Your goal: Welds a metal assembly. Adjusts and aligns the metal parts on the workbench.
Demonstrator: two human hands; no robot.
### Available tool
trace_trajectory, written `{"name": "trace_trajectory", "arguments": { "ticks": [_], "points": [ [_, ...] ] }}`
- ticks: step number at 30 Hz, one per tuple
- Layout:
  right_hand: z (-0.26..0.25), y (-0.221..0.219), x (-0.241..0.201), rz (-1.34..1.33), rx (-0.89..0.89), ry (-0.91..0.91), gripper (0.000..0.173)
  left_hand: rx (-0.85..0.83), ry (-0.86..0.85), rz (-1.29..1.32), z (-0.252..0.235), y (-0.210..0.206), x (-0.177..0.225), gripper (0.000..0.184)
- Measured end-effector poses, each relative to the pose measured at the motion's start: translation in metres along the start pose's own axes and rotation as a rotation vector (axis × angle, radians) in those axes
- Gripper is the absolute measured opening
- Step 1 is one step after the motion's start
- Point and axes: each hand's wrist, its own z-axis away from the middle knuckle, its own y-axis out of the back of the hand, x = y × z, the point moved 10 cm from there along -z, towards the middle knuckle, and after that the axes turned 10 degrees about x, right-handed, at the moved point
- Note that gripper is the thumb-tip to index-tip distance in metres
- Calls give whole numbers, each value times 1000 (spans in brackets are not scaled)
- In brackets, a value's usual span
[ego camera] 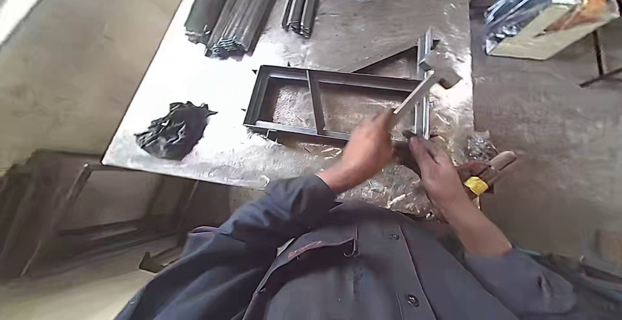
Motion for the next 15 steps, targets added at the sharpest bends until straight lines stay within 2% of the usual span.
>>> {"name": "trace_trajectory", "arguments": {
  "ticks": [3,4,6,7,8,10,13,14,15],
  "points": [
    [-29,-19,-38,-148,56,-16,27,53,-25,224,21,-13,13,53],
    [-35,-24,-45,-212,28,-27,22,44,-63,256,24,-4,11,58],
    [-49,-28,-53,-143,-43,-26,22,120,-92,212,25,33,-7,48],
    [-58,-29,-57,-7,-88,-1,26,176,-48,116,24,55,-27,43],
    [-71,-30,-67,191,-132,56,30,238,17,0,20,77,-52,46],
    [-99,-47,-108,586,-221,259,36,300,203,-171,6,105,-112,63],
    [-124,-124,-174,1060,-460,616,49,234,396,-292,-10,92,-181,88],
    [-123,-155,-192,1208,-525,758,45,200,423,-289,-15,82,-190,88],
    [-118,-188,-207,1331,-581,884,40,178,442,-277,-19,74,-194,80]
  ]
}}
